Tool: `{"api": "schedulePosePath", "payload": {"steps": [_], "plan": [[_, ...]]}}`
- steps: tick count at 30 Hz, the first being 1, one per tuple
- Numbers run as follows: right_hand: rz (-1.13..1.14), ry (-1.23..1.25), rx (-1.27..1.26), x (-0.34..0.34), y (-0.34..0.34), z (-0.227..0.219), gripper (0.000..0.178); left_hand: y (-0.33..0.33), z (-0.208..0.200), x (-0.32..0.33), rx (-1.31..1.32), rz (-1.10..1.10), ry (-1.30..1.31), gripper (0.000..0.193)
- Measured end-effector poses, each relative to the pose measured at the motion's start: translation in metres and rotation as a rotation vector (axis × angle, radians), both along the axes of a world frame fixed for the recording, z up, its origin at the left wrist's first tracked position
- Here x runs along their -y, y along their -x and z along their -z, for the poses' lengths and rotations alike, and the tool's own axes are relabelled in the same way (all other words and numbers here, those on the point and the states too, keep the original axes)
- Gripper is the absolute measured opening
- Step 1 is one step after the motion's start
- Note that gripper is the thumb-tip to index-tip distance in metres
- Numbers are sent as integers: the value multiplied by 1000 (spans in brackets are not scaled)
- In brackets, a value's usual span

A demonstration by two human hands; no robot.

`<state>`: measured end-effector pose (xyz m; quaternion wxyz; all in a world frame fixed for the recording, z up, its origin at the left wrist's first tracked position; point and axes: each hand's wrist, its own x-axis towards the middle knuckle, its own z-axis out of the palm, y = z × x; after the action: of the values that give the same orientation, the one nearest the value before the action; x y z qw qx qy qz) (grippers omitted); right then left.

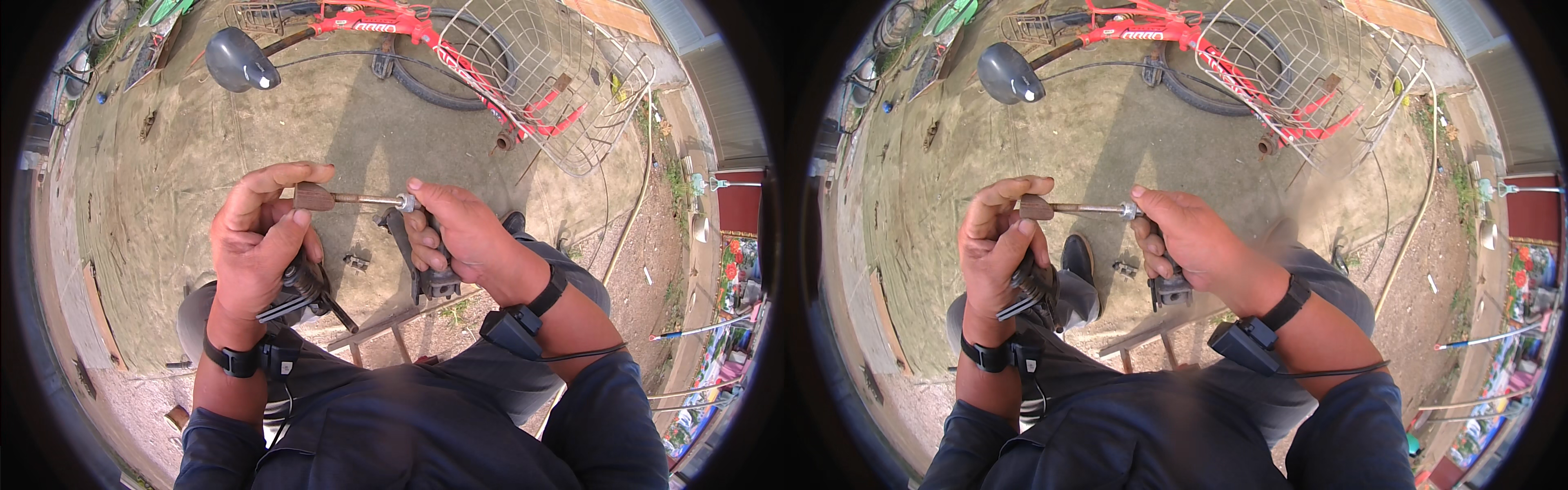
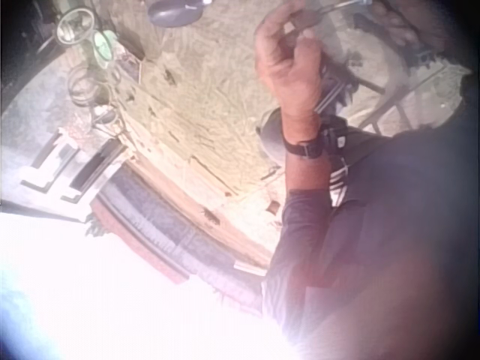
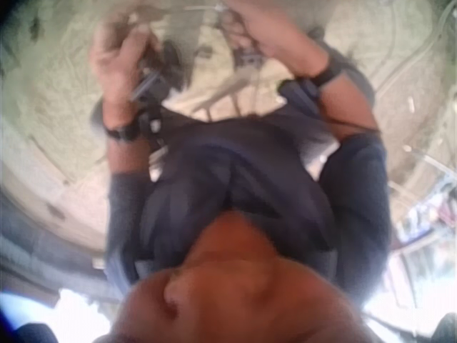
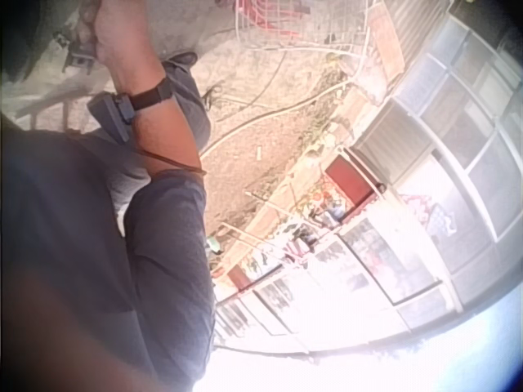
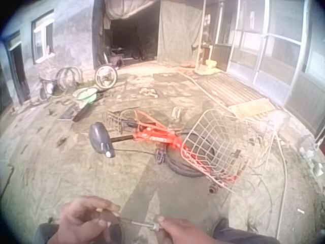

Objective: The person disassembles a bicycle brake cable assembly, removing the cable and housing from the brake lever. They then detach the front basket from the bicycle frame and place it on the ground before walking into a nearby room.

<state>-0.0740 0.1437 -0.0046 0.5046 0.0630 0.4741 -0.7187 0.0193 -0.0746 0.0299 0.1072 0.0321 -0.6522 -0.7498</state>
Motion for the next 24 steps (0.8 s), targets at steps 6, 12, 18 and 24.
{"api": "schedulePosePath", "payload": {"steps": [6,12,18,24], "plan": [[11,33,-52,-2,-1,-5,42,5,6,-1,-29,11,-144,26],[7,64,-53,-2,-2,-4,42,7,10,-2,42,-57,-157,26],[-20,45,-158,-2,-3,-4,42,9,9,-3,130,-103,-66,26],[-47,-32,-230,2,-1,-4,41,4,7,-3,85,-79,6,20]]}}
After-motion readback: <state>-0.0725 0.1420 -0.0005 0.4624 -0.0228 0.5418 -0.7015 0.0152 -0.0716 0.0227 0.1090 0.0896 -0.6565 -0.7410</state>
